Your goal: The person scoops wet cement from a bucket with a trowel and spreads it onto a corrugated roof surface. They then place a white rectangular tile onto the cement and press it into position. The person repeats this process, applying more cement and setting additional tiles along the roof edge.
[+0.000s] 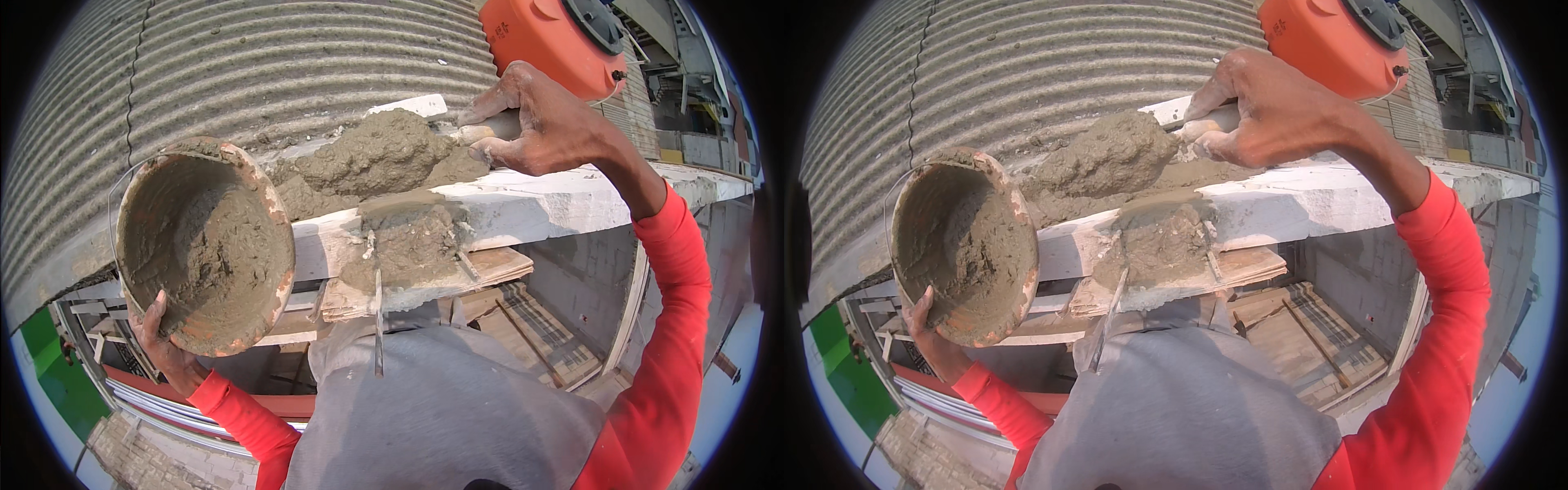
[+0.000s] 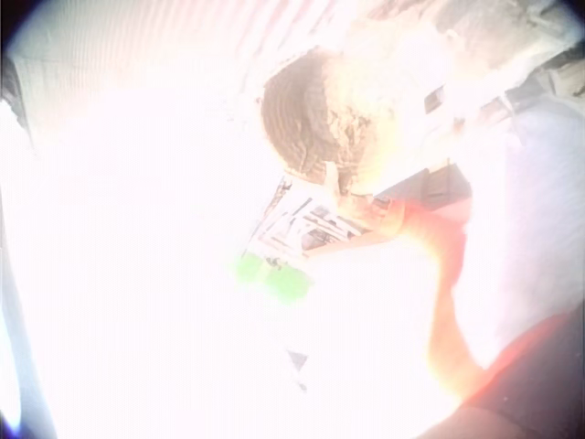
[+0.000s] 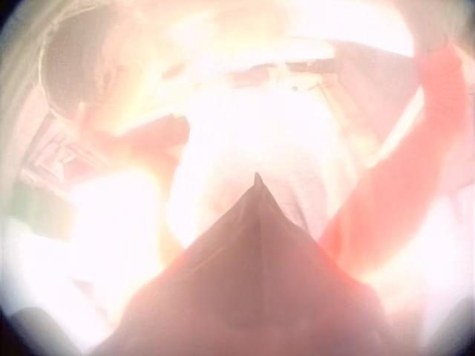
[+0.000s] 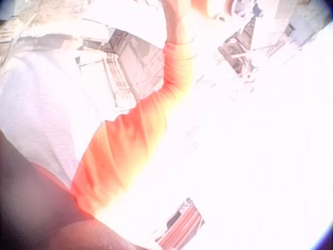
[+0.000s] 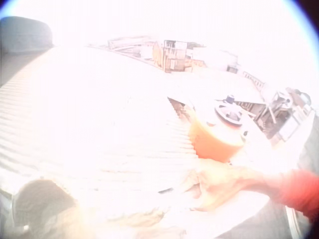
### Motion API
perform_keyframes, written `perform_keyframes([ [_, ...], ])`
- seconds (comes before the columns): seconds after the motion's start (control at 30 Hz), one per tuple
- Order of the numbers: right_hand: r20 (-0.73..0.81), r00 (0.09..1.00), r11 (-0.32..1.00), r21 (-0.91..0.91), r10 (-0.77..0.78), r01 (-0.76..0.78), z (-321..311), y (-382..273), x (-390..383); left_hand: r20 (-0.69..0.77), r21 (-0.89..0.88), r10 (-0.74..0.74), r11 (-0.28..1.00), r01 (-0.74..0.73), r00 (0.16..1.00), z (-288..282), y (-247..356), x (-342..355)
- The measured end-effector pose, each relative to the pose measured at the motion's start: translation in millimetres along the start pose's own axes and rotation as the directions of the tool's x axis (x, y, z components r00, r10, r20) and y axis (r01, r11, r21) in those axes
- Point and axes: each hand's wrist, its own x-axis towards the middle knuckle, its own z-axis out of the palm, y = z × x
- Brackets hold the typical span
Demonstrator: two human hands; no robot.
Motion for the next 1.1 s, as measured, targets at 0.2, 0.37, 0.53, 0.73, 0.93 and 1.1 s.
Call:
perform_keyframes([
  [0.2,-0.014,0.991,0.928,-0.349,0.136,-0.132,26.8,179.2,-45.2,-0.202,-0.091,-0.236,0.971,0.222,0.95,-71.8,-45.2,14.1],
  [0.37,0.272,0.937,0.861,-0.505,0.218,-0.053,82.8,310.1,-41.2,-0.176,0.336,0.161,0.937,-0.095,0.971,-137.4,-94.4,7.1],
  [0.53,0.299,0.914,0.76,-0.65,0.275,-0.016,166.6,360.6,-47.2,-0.098,0.585,0.279,0.793,-0.171,0.955,-141.7,-91.8,-1.7],
  [0.73,0.398,0.879,0.724,-0.684,0.263,0.093,180.7,344.2,-45.1,-0.304,0.411,0.249,0.905,-0.11,0.919,-98.6,-89.0,-1.9],
  [0.93,0.259,0.9,0.69,-0.721,0.35,-0.061,92.6,272.2,-15.7,-0.23,0.473,0.277,0.87,-0.141,0.933,-128.4,-100.0,-0.2],
  [1.1,0.02,0.9,0.731,-0.591,0.435,-0.34,11.7,194.7,-21.0,-0.199,0.168,0.038,0.986,-0.004,0.979,-154.9,-102.3,10.4],
])
